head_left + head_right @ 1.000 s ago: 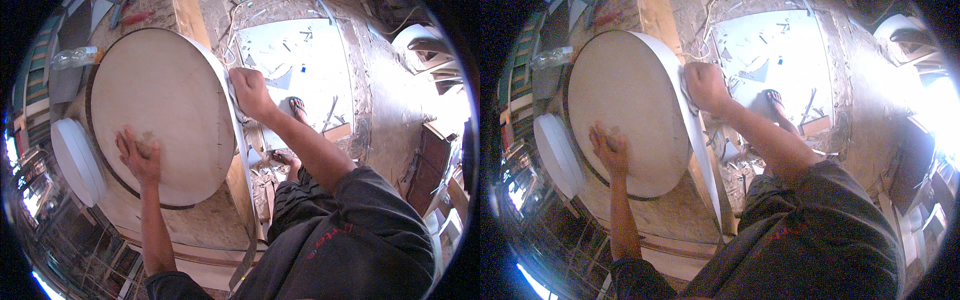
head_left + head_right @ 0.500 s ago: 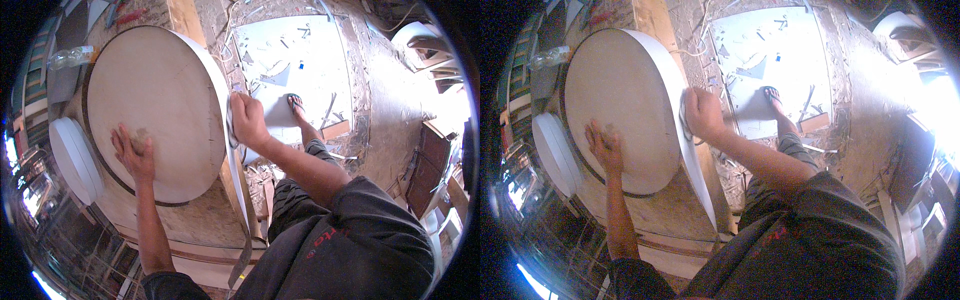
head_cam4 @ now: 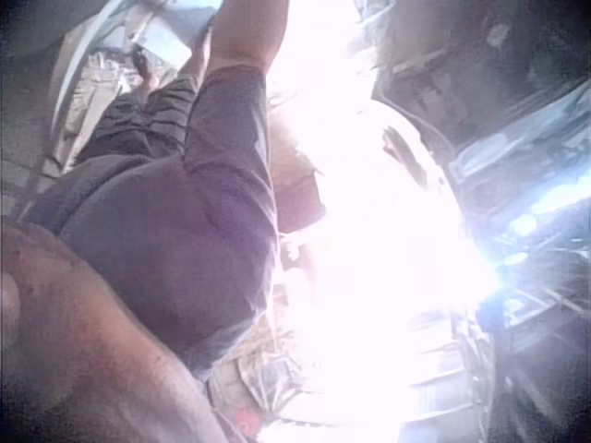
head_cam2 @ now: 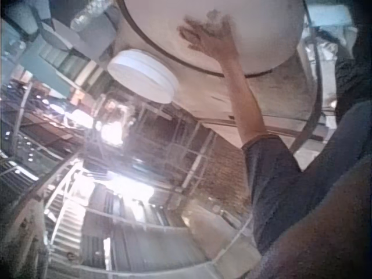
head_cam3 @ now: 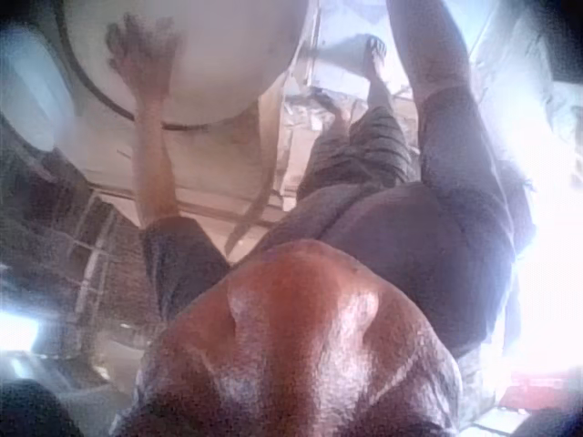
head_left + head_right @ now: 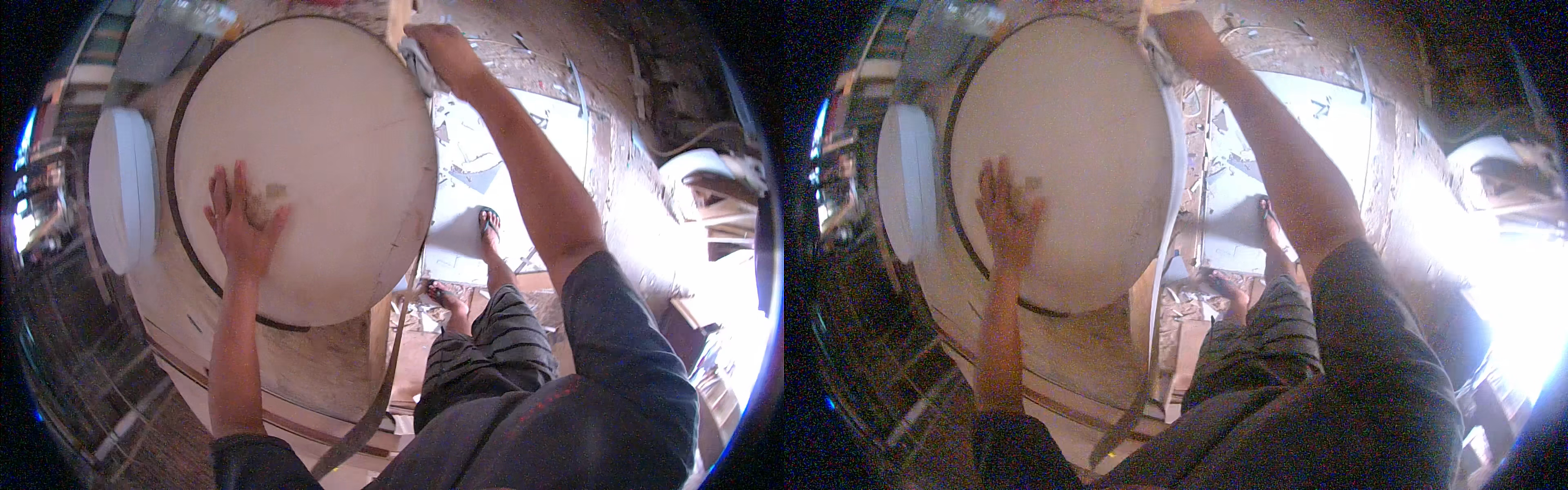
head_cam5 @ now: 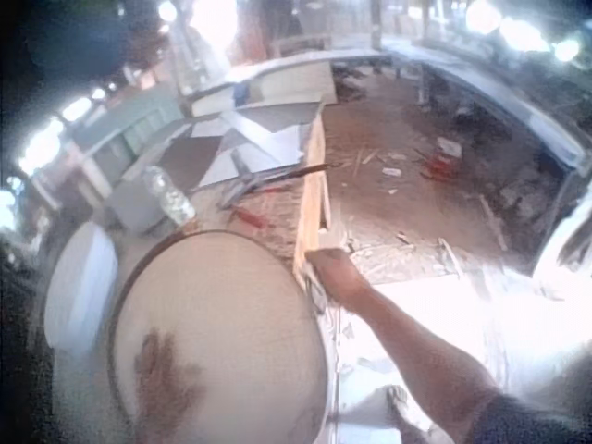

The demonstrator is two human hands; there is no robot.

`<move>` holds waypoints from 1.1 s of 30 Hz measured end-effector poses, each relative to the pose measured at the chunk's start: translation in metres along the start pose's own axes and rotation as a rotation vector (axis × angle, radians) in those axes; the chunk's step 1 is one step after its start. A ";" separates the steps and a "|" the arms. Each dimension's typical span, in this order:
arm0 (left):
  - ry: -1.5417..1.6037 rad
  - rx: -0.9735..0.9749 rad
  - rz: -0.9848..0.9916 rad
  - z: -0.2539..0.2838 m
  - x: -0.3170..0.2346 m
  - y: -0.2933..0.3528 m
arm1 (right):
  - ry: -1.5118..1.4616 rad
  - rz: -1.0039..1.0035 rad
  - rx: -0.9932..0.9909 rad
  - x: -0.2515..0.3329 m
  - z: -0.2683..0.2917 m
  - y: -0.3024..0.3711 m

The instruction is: The person fits a curved wooden strip around the edge of a circular wooden board, then wipes the board's surface with a cloth. The person handles the strip and board by hand and uses a cloth to clean the surface.

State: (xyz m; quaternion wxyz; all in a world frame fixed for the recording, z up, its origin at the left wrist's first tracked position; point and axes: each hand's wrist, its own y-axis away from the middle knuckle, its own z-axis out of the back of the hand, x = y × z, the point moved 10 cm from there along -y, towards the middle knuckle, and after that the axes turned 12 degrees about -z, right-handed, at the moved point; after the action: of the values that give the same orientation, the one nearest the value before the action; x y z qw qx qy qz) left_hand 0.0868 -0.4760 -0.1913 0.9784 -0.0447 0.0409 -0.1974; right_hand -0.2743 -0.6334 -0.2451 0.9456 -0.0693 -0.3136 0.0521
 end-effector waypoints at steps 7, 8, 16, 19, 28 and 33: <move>-0.066 -0.034 -0.007 -0.007 -0.005 -0.001 | -0.604 -0.270 0.061 -0.052 -0.037 0.022; -0.092 -0.019 -0.014 -0.008 -0.005 0.000 | -0.627 -0.306 0.057 -0.053 -0.036 0.036; -0.064 -0.042 -0.008 -0.013 -0.003 -0.002 | -0.758 -0.628 -0.016 -0.031 -0.008 0.134; -0.037 -0.042 0.008 -0.013 0.000 0.001 | -0.907 -0.823 -0.081 -0.020 -0.012 0.184; -0.057 -0.080 -0.007 -0.013 0.000 0.003 | -0.830 -0.798 -0.302 0.040 -0.024 0.292; -0.030 -0.077 -0.006 -0.010 0.005 0.008 | -0.782 -0.805 -0.141 -0.006 -0.001 0.247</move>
State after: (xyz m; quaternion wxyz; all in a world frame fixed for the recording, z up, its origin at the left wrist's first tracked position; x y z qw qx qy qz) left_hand 0.0934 -0.4715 -0.2020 0.9759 -0.0852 0.0338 -0.1980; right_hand -0.2916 -0.3909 -0.2899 0.6973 0.0172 -0.6451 -0.3119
